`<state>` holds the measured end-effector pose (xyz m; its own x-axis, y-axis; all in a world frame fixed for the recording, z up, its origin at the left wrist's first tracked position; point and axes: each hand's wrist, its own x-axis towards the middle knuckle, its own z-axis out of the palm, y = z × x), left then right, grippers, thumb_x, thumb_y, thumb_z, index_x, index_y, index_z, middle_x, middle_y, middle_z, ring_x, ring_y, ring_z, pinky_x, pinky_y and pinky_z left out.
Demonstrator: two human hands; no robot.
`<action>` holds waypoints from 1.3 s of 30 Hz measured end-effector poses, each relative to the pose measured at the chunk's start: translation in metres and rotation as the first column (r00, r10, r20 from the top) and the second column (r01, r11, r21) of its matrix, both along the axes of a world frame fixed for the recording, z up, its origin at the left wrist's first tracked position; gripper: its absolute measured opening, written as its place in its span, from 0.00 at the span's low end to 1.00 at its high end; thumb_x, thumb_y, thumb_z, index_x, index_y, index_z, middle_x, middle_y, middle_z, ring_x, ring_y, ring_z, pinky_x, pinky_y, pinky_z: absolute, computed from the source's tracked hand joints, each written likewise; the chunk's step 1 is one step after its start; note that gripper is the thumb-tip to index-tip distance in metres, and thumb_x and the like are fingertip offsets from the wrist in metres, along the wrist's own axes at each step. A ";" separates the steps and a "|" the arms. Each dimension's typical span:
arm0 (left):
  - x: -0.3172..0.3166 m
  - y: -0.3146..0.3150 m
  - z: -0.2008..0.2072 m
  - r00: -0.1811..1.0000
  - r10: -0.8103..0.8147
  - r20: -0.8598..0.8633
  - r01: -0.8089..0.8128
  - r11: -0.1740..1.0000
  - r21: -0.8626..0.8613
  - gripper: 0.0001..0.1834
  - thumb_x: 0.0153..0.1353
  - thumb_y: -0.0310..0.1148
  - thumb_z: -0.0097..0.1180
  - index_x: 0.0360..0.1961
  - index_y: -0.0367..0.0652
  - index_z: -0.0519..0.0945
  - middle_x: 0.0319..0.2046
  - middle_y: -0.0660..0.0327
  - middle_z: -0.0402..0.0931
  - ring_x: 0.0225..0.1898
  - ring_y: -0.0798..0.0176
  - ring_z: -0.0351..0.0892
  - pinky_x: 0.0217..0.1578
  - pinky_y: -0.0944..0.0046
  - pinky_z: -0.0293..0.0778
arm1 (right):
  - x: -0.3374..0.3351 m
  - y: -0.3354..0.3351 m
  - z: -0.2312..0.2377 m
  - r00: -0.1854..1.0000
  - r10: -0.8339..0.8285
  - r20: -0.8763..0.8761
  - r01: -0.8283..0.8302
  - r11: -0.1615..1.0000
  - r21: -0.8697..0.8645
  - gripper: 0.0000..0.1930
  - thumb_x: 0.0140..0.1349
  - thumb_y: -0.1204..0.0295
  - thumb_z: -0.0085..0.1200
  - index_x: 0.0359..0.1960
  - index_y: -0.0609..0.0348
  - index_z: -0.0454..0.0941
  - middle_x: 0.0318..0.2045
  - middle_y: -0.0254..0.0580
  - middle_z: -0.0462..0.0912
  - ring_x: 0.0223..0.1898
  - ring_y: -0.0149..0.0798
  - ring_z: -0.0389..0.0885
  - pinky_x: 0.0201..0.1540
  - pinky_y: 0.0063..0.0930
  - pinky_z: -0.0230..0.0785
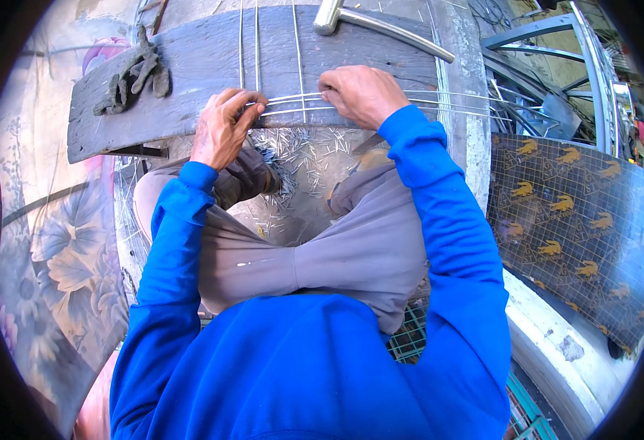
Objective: Bending and cutting metal wire or rods to create a wire frame structure.
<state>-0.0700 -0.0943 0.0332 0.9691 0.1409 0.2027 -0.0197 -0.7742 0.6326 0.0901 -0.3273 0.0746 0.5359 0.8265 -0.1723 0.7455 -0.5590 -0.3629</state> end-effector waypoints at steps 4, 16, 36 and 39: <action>-0.001 0.001 0.000 0.999 0.006 -0.033 -0.005 1.000 0.014 0.08 0.71 0.37 0.61 0.44 0.48 0.88 0.42 0.56 0.84 0.45 0.46 0.80 0.50 0.50 0.74 | -0.001 0.002 -0.004 1.000 0.015 -0.010 -0.014 1.000 0.015 0.13 0.72 0.59 0.58 0.46 0.55 0.85 0.43 0.44 0.87 0.46 0.55 0.84 0.49 0.48 0.77; 0.000 0.001 0.002 0.998 0.001 -0.064 -0.002 1.000 -0.006 0.10 0.71 0.38 0.62 0.45 0.46 0.88 0.42 0.55 0.85 0.46 0.46 0.81 0.50 0.50 0.74 | 0.011 0.009 -0.016 0.907 -0.128 -0.402 0.135 0.991 -0.012 0.19 0.67 0.53 0.63 0.45 0.56 0.88 0.38 0.47 0.89 0.42 0.46 0.87 0.48 0.40 0.77; -0.002 0.001 0.002 0.994 0.026 -0.104 -0.031 0.999 -0.044 0.10 0.70 0.38 0.62 0.47 0.51 0.90 0.47 0.56 0.85 0.49 0.45 0.80 0.54 0.49 0.76 | -0.038 -0.004 -0.015 0.978 -0.101 0.185 0.036 0.945 0.326 0.07 0.65 0.62 0.67 0.41 0.47 0.87 0.38 0.34 0.82 0.44 0.43 0.79 0.52 0.42 0.70; -0.001 0.001 0.004 0.995 0.010 -0.101 -0.013 0.999 -0.031 0.10 0.70 0.38 0.62 0.47 0.51 0.90 0.47 0.56 0.85 0.49 0.45 0.80 0.54 0.49 0.76 | -0.031 -0.009 -0.029 0.992 -0.084 0.091 0.041 0.918 0.395 0.07 0.66 0.63 0.67 0.42 0.47 0.89 0.39 0.34 0.82 0.44 0.43 0.79 0.51 0.41 0.71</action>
